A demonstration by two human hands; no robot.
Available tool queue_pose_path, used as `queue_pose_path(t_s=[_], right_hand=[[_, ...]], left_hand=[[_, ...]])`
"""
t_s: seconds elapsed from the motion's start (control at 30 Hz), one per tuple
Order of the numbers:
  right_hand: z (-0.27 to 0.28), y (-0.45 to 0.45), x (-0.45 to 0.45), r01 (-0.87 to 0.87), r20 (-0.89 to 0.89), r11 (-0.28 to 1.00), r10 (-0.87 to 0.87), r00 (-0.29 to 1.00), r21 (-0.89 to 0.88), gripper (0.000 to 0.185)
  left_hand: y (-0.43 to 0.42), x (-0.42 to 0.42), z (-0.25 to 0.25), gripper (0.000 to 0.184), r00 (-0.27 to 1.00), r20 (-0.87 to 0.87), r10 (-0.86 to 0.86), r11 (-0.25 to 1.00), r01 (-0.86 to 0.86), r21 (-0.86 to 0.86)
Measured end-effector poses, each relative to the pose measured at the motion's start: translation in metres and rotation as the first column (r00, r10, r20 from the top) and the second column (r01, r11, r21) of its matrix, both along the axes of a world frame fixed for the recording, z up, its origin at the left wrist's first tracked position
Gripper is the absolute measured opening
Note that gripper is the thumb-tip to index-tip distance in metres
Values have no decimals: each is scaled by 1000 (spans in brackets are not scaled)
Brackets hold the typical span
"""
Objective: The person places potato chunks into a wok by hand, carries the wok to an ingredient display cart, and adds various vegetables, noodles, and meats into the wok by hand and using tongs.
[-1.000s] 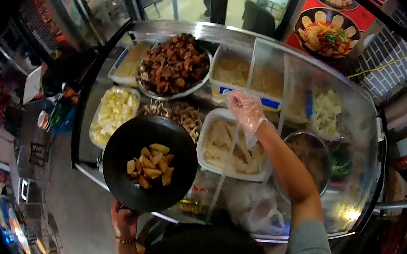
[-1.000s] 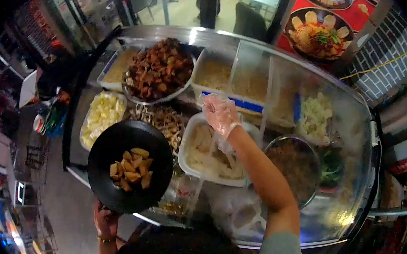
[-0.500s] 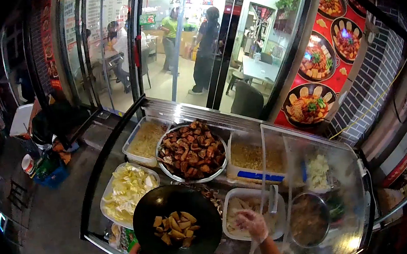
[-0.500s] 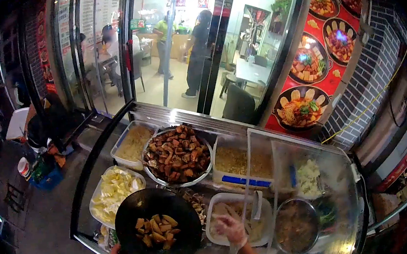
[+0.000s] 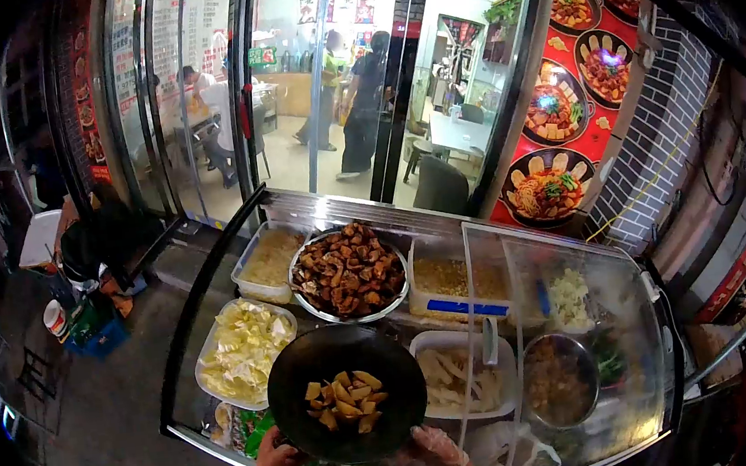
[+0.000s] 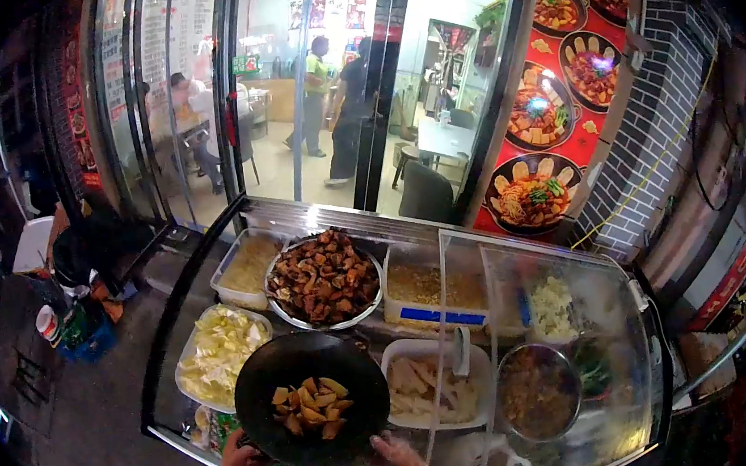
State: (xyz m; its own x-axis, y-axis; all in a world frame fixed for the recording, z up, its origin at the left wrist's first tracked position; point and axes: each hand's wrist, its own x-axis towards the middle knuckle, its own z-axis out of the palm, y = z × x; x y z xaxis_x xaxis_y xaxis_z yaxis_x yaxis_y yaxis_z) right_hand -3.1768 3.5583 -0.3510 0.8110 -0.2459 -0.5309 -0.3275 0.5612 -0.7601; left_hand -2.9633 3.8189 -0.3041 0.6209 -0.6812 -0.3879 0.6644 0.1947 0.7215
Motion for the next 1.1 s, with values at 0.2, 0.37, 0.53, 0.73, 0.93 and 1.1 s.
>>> queue_pose_path(t_s=[0.2,0.37,0.53,0.73,0.93,1.1], right_hand=[[-49,13,-21,21,177,831,94,980,-555,54],[13,34,-34,-14,83,627,125,989,-779,46],[20,44,-43,-88,-78,58,158,984,-994,42],[27,56,-49,-169,-191,-130,173,966,-977,38],[-18,55,-40,-241,-326,-421,144,934,-875,34],[65,52,-41,-341,-308,307,151,939,-889,38]], left_hand=[[2,-25,22,52,757,621,-204,970,71,233],[6,-26,15,48,993,18,-116,980,118,-157],[8,-30,8,50,981,125,-151,986,159,-57],[19,-37,6,48,916,366,-166,986,153,64],[8,-24,21,46,924,-155,-349,937,343,-63],[27,-1,-22,45,933,-47,-357,932,359,51]])
